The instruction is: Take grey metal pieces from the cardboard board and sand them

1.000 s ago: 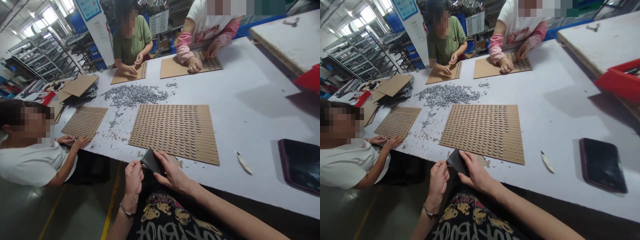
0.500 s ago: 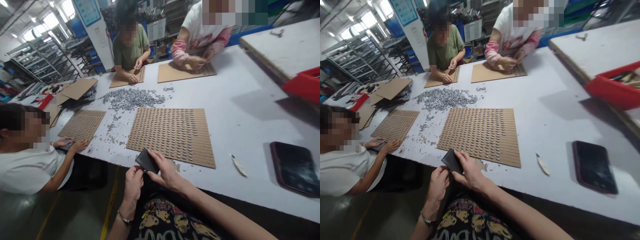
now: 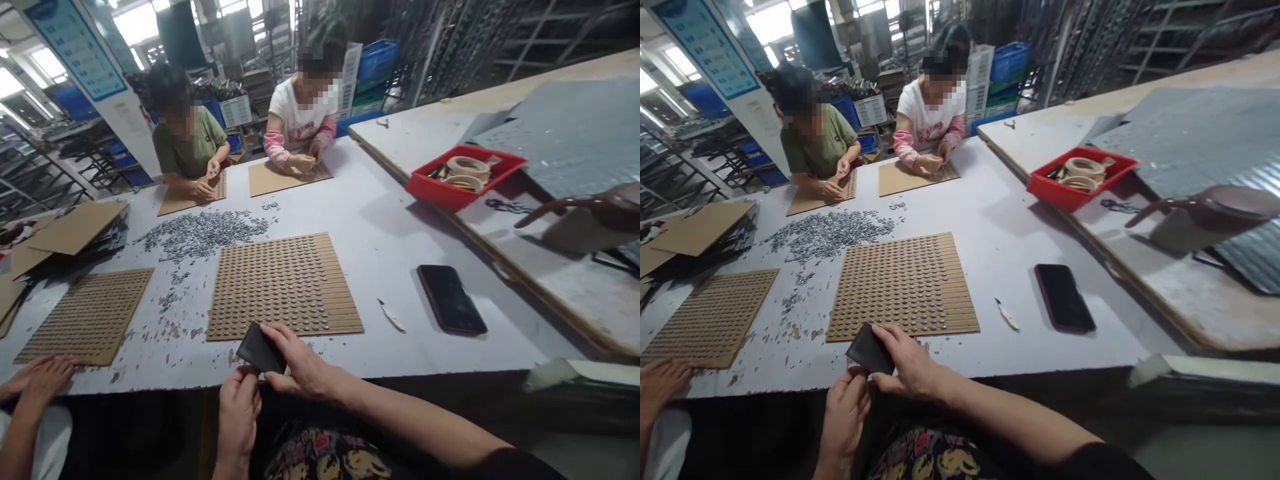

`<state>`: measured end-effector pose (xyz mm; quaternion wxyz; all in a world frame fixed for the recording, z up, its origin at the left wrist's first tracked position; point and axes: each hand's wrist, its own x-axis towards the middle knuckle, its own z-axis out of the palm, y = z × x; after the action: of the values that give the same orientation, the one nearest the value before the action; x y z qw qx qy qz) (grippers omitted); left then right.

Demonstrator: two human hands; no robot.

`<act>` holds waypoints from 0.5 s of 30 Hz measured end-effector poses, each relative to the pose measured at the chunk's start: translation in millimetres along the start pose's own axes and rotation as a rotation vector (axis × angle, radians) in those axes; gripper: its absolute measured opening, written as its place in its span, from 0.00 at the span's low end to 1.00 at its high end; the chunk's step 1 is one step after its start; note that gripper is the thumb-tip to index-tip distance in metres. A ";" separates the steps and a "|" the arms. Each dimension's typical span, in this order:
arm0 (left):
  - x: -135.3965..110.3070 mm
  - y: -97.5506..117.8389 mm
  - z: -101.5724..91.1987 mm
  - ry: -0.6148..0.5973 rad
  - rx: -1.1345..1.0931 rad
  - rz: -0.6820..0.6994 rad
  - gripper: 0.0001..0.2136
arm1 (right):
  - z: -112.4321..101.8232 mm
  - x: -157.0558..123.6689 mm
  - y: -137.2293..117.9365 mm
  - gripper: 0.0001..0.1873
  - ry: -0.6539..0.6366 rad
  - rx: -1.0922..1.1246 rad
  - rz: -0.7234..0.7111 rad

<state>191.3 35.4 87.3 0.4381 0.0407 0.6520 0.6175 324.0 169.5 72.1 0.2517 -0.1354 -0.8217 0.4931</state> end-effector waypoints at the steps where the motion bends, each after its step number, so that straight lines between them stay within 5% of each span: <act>1: 0.0 2.6 0.3 0.017 -0.006 0.006 0.20 | -2.1 -2.4 0.5 0.47 -0.020 -0.001 0.004; 5: 1.7 7.3 5.0 0.073 0.002 0.011 0.18 | -12.1 -10.1 0.8 0.46 -0.010 -0.028 0.020; 9: 0.5 2.0 22.0 -0.018 0.016 -0.046 0.17 | -15.1 -8.6 0.2 0.48 0.098 -0.046 -0.002; 15: 9.7 -0.4 27.3 -0.004 0.035 -0.005 0.18 | -25.7 -25.2 11.3 0.47 0.025 -0.054 0.004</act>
<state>202.5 62.0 85.9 0.4400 0.0481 0.6621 0.6047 358.9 182.1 65.0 0.2571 -0.1499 -0.8313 0.4694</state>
